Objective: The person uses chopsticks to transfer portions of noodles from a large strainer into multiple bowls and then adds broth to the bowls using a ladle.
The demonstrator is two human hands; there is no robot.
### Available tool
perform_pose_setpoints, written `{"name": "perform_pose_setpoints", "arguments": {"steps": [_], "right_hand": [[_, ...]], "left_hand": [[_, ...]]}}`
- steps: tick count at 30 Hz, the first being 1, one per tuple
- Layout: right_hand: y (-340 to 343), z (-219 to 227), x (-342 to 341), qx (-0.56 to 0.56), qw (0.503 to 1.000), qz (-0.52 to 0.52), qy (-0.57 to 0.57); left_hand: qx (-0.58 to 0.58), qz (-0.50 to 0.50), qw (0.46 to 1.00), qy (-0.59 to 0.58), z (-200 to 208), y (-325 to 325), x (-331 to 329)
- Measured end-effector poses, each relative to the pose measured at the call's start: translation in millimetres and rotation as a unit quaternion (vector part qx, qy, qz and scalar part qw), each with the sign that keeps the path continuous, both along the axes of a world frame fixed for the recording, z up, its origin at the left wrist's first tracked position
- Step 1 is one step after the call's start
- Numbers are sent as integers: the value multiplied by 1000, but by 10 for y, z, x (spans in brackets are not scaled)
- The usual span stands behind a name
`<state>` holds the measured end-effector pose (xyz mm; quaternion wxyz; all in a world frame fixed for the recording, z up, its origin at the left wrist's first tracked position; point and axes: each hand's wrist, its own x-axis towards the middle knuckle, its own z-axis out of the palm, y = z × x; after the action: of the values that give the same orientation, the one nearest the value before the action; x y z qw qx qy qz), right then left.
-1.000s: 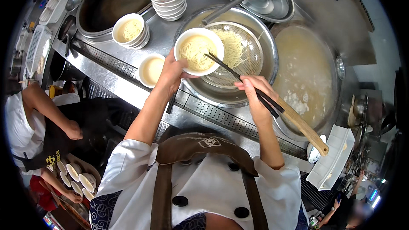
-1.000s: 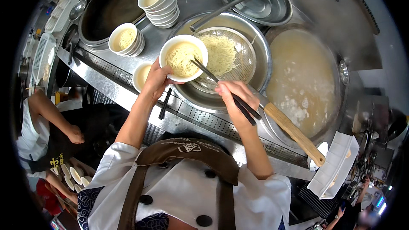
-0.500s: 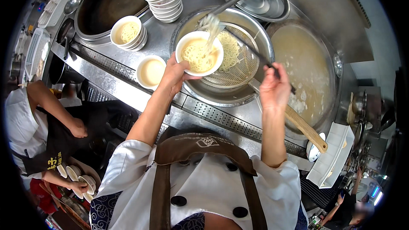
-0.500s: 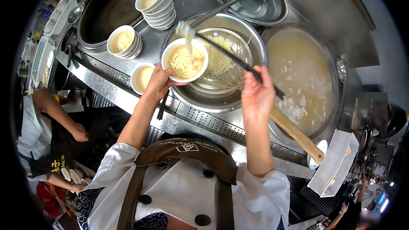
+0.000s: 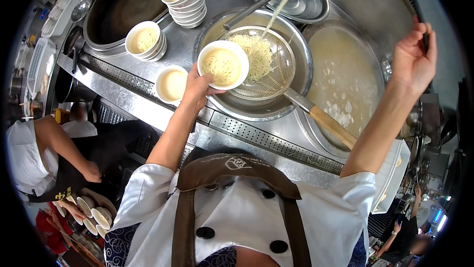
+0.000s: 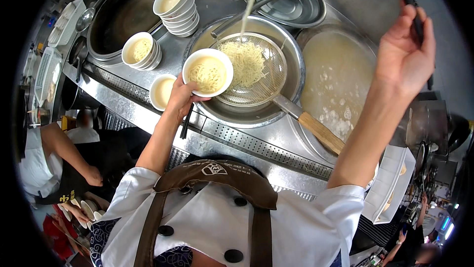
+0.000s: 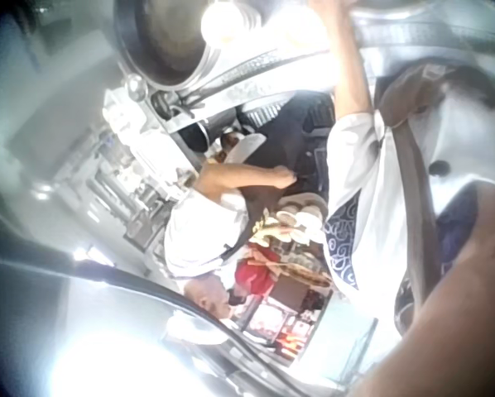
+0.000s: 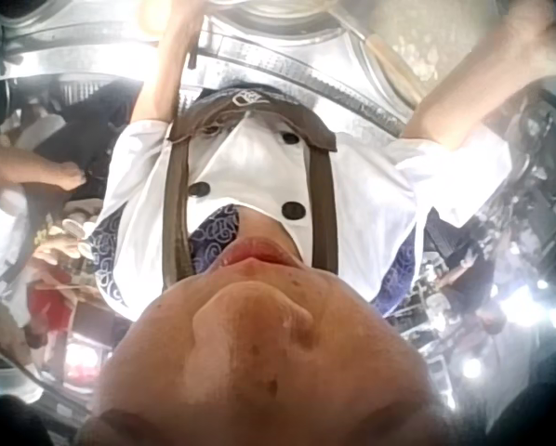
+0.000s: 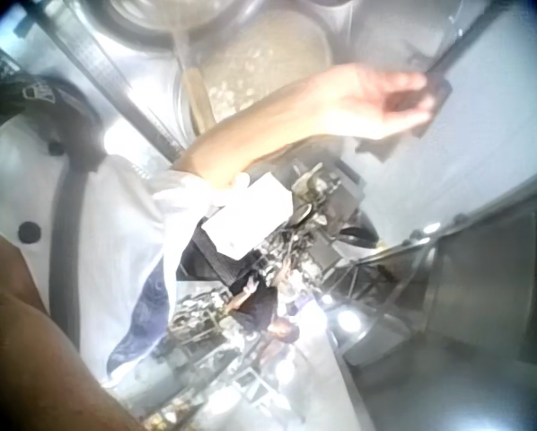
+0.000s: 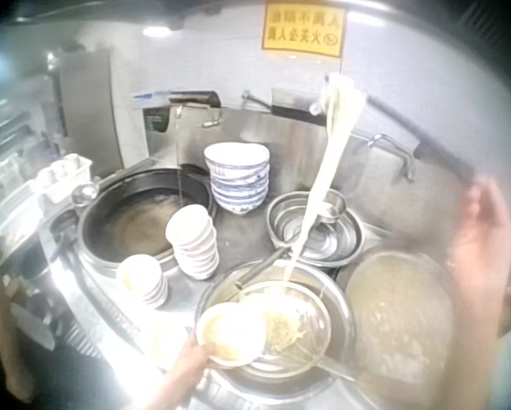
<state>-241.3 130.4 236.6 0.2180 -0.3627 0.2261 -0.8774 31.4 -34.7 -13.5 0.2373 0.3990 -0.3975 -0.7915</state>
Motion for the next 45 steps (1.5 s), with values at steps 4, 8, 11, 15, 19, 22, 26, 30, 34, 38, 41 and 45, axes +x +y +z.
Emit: {"name": "perform_pose_setpoints", "arguments": {"steps": [4,8,11,15,19,22,26,30,34,38,41,45], "right_hand": [[-79,-884,86,203,960,-189,28],[133,-1829,647,472,839,-261,70],[227,-2154,1069,479,845,-237,12],[19,-2347,1305,375,876,-226,-205],[-36,-2262,1359,299,892,-174,-290],[20,-2049,1420,325,911,-180,-179],[104,-1922,1443,324,913,-242,55],[-61,-1913,1573,387,846,-245,271],[-120,-1712,1656,363,834,-192,369],[179,-1389,1405,386,894,-212,79],[216,-1569,1031,441,849,-266,124],[94,-2445,957,415,821,-241,308]], "left_hand": [[-15,10,1000,-8,58,8,83],[-29,21,999,-19,105,24,104],[-32,25,999,-29,120,32,88],[-20,31,999,-13,150,35,92],[-7,22,1000,13,193,66,105],[31,34,998,31,108,58,117],[26,52,997,40,35,79,131],[-16,37,999,33,58,137,59],[3,20,1000,19,116,140,68],[0,33,997,-67,102,-162,303],[-84,114,987,-78,232,-605,599],[-211,180,951,-139,190,-1469,964]]}}
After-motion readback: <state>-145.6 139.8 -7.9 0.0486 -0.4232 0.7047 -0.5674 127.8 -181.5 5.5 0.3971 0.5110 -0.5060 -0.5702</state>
